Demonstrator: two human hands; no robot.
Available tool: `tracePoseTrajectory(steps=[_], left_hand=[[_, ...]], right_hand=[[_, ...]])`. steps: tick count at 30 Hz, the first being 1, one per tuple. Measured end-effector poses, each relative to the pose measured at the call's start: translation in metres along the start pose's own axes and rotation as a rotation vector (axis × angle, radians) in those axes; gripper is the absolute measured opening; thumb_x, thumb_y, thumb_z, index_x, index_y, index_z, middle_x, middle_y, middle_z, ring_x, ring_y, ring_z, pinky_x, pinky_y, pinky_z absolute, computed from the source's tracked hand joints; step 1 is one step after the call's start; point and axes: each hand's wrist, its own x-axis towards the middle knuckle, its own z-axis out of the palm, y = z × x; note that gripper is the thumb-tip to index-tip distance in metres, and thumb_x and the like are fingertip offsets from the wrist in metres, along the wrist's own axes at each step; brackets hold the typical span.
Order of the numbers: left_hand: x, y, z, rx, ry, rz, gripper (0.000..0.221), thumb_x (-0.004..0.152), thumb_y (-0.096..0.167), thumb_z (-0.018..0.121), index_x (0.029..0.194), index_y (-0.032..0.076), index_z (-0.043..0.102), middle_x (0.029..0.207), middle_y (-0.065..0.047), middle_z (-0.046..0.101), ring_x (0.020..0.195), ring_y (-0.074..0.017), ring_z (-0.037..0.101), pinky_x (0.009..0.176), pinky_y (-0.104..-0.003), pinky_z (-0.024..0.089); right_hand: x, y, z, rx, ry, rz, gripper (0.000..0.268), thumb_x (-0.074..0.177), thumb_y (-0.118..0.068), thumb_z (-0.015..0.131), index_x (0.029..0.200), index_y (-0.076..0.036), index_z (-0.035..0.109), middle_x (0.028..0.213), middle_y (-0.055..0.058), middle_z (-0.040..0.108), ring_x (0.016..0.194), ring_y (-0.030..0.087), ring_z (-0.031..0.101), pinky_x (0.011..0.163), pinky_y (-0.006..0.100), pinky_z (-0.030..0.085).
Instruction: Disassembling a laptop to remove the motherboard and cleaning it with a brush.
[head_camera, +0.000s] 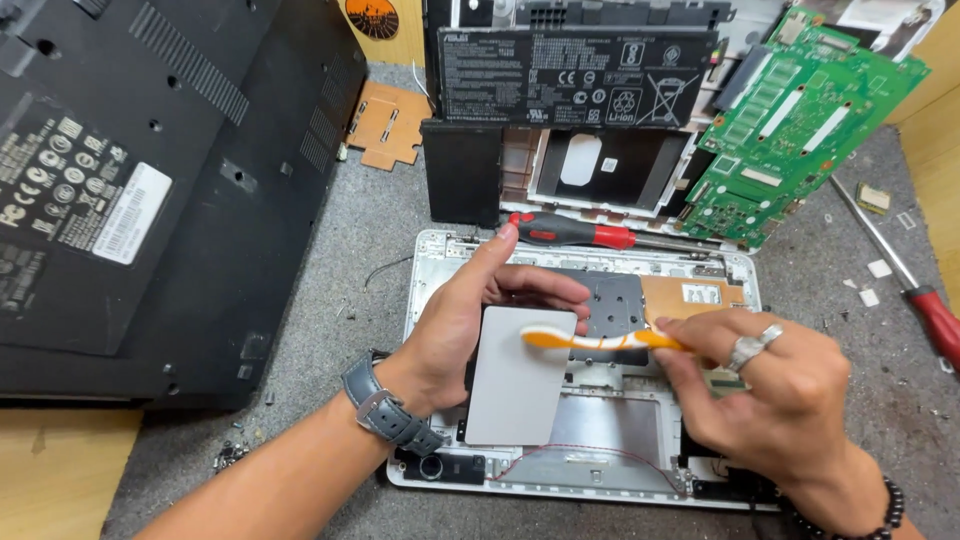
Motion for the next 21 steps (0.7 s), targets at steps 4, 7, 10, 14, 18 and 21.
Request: tracePoseTrajectory(steps=[4,7,10,14,18,21], left_hand=[[-0.003,-0.009,-0.005,-0.004,-0.046,0.011,0.069,0.097,0.057,0.047,0.098,-0.004,0.080,0.092,-0.019,0.078,0.081,-0.0265,0.073,0.072,-0.036,0.058],[0.000,-0.007,0.000,-0.006,-0.025,0.023,0.069,0.088,0.057,0.051,0.095,-0.005,0.080,0.089,-0.021,0.078,0.078,-0.0268,0.074,0.074,-0.035,0.058],[0.001,-0.006,0.001,-0.051,0.000,0.023,0.070,0.084,0.055,0.054,0.094,-0.009,0.078,0.087,-0.024,0.076,0.076,-0.0286,0.074,0.073,-0.037,0.059],[0.002,-0.005,0.001,-0.046,-0.003,0.045,0.069,0.084,0.055,0.055,0.094,-0.010,0.078,0.087,-0.023,0.076,0.077,-0.0304,0.075,0.074,-0.035,0.060],[0.001,-0.004,0.001,-0.014,0.008,0.030,0.068,0.085,0.056,0.053,0.094,-0.006,0.079,0.089,-0.022,0.077,0.077,-0.0283,0.074,0.074,-0.038,0.059],[0.002,-0.006,-0.001,-0.099,-0.023,0.052,0.069,0.084,0.054,0.057,0.094,-0.011,0.077,0.084,-0.024,0.075,0.076,-0.0271,0.074,0.071,-0.038,0.063]], right_hand=[[-0.010,-0.006,0.009,-0.007,-0.100,-0.074,0.012,0.092,-0.018,0.074,0.090,-0.007,0.079,0.086,0.007,0.076,0.070,0.024,0.071,0.060,0.034,0.052],[-0.009,-0.005,0.012,0.070,-0.159,-0.181,0.013,0.093,-0.017,0.074,0.088,-0.006,0.079,0.086,0.008,0.077,0.070,0.023,0.071,0.061,0.034,0.053],[-0.017,0.001,0.002,0.041,-0.160,-0.060,0.005,0.098,-0.002,0.079,0.097,0.003,0.079,0.095,0.017,0.076,0.076,0.026,0.071,0.069,0.037,0.055],[-0.015,0.002,0.007,0.016,-0.107,-0.077,0.010,0.096,-0.002,0.080,0.087,0.001,0.076,0.089,0.013,0.077,0.081,0.032,0.074,0.068,0.039,0.053],[-0.013,-0.001,0.010,0.042,-0.158,-0.202,0.013,0.093,-0.018,0.076,0.088,-0.007,0.081,0.085,0.008,0.077,0.069,0.023,0.071,0.059,0.035,0.054],[-0.020,0.008,0.002,0.065,-0.115,-0.016,0.008,0.095,0.007,0.082,0.096,0.011,0.075,0.099,0.025,0.077,0.085,0.036,0.074,0.071,0.042,0.056]])
